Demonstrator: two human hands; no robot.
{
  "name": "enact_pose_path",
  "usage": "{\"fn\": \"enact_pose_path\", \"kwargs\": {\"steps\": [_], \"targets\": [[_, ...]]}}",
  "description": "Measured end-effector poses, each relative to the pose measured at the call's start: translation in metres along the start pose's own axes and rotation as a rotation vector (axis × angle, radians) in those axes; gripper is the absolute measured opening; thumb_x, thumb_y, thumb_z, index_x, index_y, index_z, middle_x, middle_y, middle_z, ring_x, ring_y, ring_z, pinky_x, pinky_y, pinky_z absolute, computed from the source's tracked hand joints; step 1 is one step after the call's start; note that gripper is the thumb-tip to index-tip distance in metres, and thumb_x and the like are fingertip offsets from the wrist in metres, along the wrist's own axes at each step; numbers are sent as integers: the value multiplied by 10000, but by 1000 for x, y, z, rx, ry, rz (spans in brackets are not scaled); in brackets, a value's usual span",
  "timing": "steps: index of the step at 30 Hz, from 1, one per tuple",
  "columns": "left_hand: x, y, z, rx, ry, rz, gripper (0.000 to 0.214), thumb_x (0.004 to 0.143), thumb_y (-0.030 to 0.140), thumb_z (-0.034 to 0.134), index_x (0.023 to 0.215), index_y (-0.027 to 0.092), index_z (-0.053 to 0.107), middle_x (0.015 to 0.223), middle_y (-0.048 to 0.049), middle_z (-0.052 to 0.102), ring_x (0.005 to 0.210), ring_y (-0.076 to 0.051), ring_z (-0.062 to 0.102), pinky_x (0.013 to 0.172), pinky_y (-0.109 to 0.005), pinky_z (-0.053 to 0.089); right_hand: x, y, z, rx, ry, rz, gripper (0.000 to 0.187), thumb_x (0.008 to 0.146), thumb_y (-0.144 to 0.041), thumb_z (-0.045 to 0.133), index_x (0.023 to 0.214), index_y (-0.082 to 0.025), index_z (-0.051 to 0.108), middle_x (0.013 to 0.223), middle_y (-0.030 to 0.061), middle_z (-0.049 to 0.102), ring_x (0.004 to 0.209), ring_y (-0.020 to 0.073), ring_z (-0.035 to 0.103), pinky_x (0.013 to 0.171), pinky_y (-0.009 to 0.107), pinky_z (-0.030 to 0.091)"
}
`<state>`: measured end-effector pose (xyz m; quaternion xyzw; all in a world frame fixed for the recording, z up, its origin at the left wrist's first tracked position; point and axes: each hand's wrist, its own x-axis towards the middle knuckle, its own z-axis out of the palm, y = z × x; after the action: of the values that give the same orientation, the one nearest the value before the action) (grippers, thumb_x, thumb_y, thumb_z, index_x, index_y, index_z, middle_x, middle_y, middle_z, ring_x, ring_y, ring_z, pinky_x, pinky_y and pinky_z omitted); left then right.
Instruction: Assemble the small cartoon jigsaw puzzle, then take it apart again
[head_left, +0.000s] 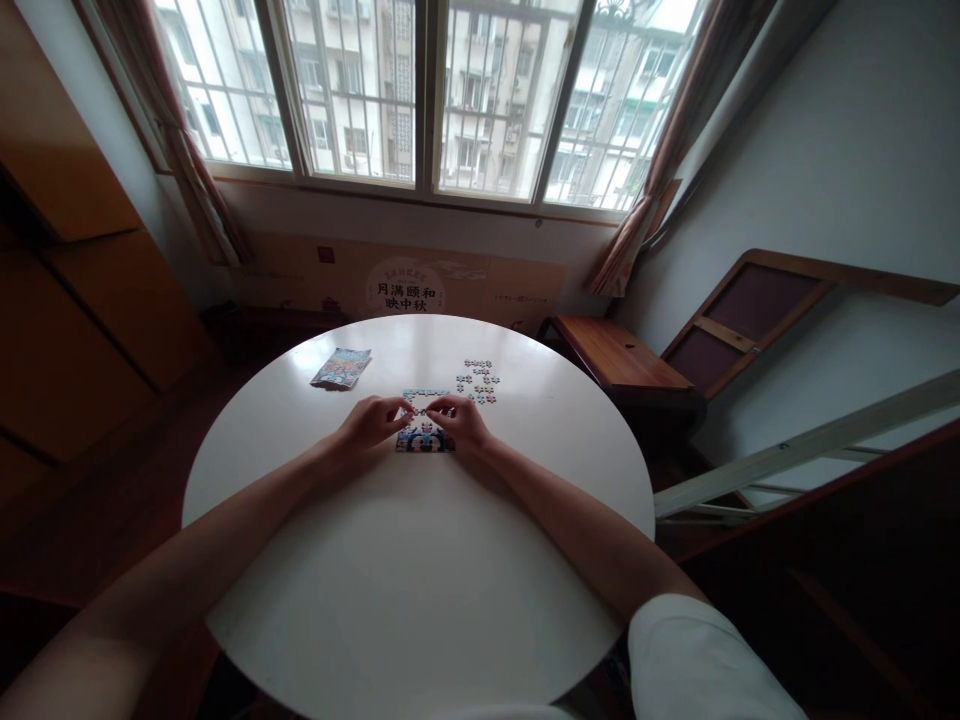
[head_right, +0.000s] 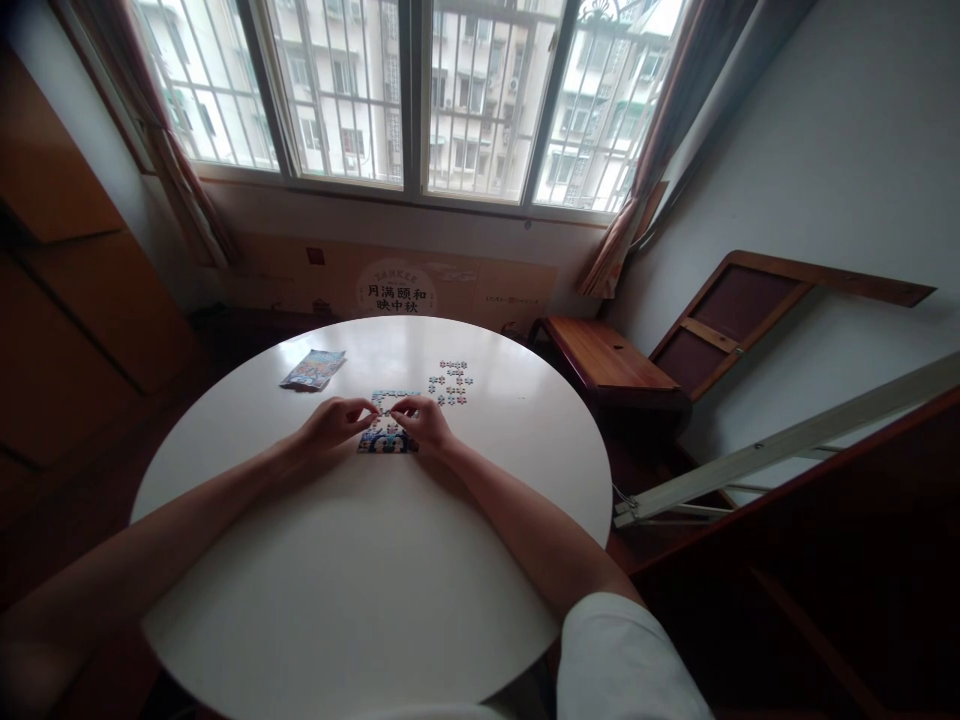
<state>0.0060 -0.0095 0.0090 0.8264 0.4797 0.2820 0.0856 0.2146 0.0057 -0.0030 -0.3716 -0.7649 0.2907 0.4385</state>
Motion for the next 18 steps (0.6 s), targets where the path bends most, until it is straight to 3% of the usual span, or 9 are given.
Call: {"fn": "enact_pose_path", "kwargs": {"steps": [18], "targets": [[1, 0, 0, 12, 0, -1, 358, 839, 455, 505, 883, 178, 728, 500, 32, 478, 465, -83, 395, 502, -204, 247, 1, 1, 0, -52, 3, 7, 97, 763, -219, 644, 784, -158, 716, 744, 43, 692, 642, 119, 577, 610, 235, 460]]}}
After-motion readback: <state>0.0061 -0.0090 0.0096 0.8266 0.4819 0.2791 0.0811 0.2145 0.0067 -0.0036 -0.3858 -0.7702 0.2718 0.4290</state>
